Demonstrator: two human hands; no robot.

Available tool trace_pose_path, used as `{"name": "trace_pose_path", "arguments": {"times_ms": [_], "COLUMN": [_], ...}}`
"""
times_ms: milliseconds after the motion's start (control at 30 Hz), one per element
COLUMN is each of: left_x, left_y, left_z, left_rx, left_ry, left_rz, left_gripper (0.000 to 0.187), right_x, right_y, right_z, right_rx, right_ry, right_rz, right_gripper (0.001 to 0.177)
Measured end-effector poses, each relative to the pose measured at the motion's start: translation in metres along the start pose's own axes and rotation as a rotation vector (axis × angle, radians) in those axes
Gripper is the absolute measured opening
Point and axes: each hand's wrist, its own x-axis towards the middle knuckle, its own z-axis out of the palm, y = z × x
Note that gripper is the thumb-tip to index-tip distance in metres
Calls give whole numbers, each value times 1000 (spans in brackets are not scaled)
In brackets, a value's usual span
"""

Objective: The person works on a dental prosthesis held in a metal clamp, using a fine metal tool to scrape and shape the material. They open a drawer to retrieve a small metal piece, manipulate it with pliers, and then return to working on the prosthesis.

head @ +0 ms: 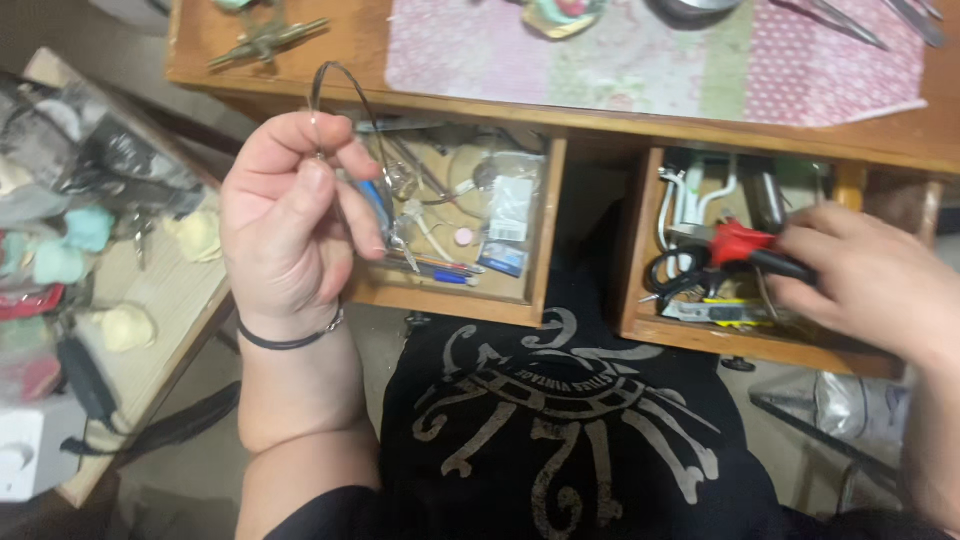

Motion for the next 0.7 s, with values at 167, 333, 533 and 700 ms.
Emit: {"name": "trace_pose_path", "arguments": {"times_ms": [167, 333, 533, 700], "left_x": [-5, 5, 12, 10], "left_y": [5, -4, -14, -16], "left_z": [-7, -1, 19, 25], "left_rx": [-13, 34, 77, 108], "left_ry": [41, -230, -253, -278], "left_rz": [39, 19, -155, -222], "left_gripper": [31, 27, 29, 34], "right_x": [-13, 38, 107, 127], "right_y": [6, -84, -147, -165], "right_z": [-16, -94, -115, -116], "right_rx": [523, 1126, 764, 859], "right_ry": [283, 200, 25, 10], "right_rz": [-149, -112, -218, -373], "right_gripper": [39, 67, 38, 60]}}
